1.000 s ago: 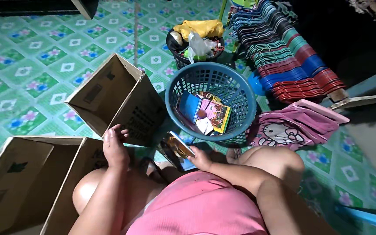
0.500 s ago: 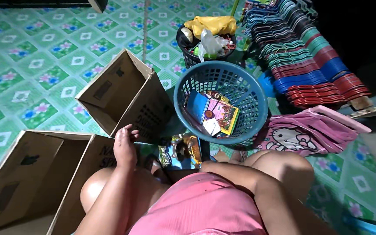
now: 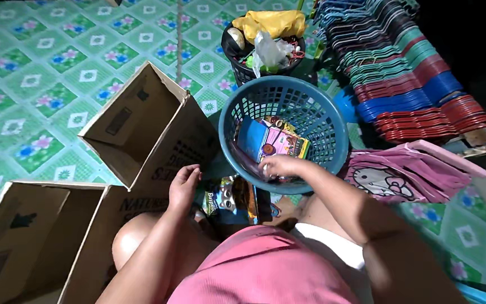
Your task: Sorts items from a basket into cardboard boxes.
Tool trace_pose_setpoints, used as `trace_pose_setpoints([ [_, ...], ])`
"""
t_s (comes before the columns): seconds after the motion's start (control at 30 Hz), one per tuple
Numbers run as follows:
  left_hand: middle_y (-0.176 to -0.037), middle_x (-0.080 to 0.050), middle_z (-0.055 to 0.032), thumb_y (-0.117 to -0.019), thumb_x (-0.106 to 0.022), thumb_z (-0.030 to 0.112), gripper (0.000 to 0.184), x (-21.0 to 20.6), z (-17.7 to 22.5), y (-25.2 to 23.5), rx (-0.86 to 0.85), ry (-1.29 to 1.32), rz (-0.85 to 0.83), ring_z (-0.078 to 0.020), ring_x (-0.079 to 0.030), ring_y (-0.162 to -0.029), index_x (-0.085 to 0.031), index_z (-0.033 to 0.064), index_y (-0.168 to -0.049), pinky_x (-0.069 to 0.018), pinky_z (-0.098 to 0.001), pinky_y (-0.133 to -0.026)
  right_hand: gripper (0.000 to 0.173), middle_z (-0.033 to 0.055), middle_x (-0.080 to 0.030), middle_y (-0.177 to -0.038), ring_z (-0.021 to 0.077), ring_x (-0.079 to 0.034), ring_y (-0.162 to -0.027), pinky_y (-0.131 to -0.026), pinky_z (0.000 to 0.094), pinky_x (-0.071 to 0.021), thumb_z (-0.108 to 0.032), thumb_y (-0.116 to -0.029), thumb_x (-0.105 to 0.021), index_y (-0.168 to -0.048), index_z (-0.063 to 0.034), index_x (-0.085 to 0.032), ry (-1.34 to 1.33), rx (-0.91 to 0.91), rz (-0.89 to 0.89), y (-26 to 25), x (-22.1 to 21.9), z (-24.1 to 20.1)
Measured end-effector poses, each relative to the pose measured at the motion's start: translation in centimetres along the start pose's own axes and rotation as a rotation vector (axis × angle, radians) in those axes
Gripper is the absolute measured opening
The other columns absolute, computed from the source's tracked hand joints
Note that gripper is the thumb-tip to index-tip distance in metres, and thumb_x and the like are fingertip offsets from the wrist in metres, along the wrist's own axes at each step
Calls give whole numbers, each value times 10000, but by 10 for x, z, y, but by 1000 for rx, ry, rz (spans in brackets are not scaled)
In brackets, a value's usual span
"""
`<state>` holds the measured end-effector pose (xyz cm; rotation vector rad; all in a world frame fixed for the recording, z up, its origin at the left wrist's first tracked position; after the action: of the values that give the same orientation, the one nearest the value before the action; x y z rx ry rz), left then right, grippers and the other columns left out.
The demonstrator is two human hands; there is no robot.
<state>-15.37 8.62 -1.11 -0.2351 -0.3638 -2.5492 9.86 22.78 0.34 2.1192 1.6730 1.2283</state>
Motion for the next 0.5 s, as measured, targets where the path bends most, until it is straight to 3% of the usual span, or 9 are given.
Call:
trace_pose_setpoints([
  [0.13,-1067,-688,-70,-1059,-538,206,275,-12,-2,-3,20,-65,-39,-113,-675,-917,-634,26,-1243,-573,-296,-847,362,218,-686,-1245,408,-652,-1174,-1003,662,-489,-125,-986,-602,-1339,-60,-641,73,-120,307,-83,53,59],
  [0.2,-1062,-692,-62,-1057,-536,207,268,-17,-1,-2,29,-73,-53,-111,-679,-917,-644,33,-1229,-577,-297,-852,436,248,-652,-1293,450,-620,-1211,-989,691,-484,-56,-935,-635,-1369,-95,-630,142,-115,334,-117,53,57],
  [0.27,-1062,-699,-59,-1054,-542,205,259,-21,-3,-1,45,-77,-75,-112,-684,-925,-651,37,-1218,-579,-300,-859,636,267,-569,-1395,492,-528,-1299,-998,712,-462,29,-858,-679,-1453,-172,-582,201,-72,349,-144,49,39],
  [0.3,-1069,-701,-59,-1053,-545,207,258,-23,-4,0,58,-82,-91,-110,-687,-934,-652,39,-1216,-581,-301,-866,678,250,-535,-1442,495,-492,-1335,-990,714,-462,47,-861,-665,-1479,-212,-560,233,-55,352,-153,47,28],
  [0.37,-1071,-702,-54,-1051,-553,217,256,-26,-6,1,82,-90,-112,-109,-687,-932,-658,45,-1210,-580,-301,-865,562,196,-460,-1542,478,-430,-1402,-1018,713,-438,26,-929,-603,-1437,-216,-599,311,-41,356,-175,44,16],
  [0.43,-1071,-704,-50,-1047,-561,225,254,-29,-6,1,98,-98,-124,-110,-688,-931,-665,54,-1203,-581,-306,-862,404,189,-421,-1581,468,-399,-1431,-1044,706,-413,-29,-988,-565,-1367,-142,-649,385,-50,346,-191,41,11],
  [0.5,-1087,-700,-53,-1046,-564,225,255,-31,-6,1,112,-90,-138,-115,-684,-947,-666,56,-1207,-578,-312,-870,350,190,-419,-1582,454,-402,-1432,-1049,688,-415,-52,-996,-571,-1334,-77,-659,455,-63,322,-200,43,7],
])
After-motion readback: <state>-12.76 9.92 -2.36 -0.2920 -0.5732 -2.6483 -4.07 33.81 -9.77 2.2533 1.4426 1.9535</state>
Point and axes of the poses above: each hand's wrist, its own y-axis away from the middle knuckle, its own x-axis out of the back of the hand, z = x × y, the point moved 10 cm from there along -y, towards the middle knuckle
